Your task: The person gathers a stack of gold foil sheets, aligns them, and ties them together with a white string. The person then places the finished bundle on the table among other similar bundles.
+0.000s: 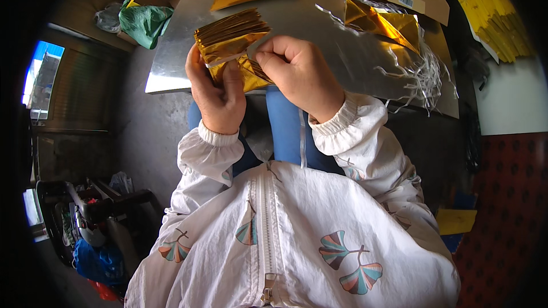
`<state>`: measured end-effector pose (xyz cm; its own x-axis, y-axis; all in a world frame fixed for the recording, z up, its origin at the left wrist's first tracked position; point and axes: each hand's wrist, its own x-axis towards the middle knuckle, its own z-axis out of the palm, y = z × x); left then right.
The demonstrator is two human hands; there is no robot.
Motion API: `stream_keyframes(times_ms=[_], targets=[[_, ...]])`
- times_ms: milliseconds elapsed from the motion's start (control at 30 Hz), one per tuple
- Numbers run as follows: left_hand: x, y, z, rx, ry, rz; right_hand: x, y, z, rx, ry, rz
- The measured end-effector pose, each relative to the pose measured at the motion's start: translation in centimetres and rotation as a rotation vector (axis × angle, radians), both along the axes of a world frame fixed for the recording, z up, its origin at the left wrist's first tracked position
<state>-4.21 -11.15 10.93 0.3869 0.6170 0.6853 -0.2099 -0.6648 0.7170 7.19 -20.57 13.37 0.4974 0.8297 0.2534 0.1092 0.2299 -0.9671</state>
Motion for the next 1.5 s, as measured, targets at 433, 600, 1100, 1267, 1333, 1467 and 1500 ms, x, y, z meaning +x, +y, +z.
stream_keyframes(times_ms=[433, 600, 1100, 1267, 1333, 1467, 1500], targets=[[-0.6, 0.5, 0.4, -0.519, 0.035, -0.183, 0.7, -0.2, 1.3, 0.024, -0.516, -0.009], [0.3, 0.2, -0.2, -0.255, 0.061, -0.05, 0.4, 0.1, 1.0, -0.004, -0.494, -0.056], [0.1, -0.2, -2.1, -0.575, -0.223, -0.189, -5.6, 0.7, 0.5, 0.068, -0.573, -0.326], [-0.3, -0.3, -2.4, -0.864, -0.315, -0.175, -6.7, 0.2, 0.9, 0.097, -0.682, -0.326], [-0.4, -0.4, -2.0, -0.814, -0.233, -0.179, -6.7, 0.0, 0.8, 0.084, -0.728, -0.313], [-0.6, -0.9, -0.5, -0.787, -0.263, -0.246, -6.1, -0.7, 0.2, 0.046, -0.952, -0.235], [-0.4, -1.2, -0.2, -0.731, -0.215, -0.218, -5.9, -0.8, 0.1, 0.071, -1.061, -0.273]])
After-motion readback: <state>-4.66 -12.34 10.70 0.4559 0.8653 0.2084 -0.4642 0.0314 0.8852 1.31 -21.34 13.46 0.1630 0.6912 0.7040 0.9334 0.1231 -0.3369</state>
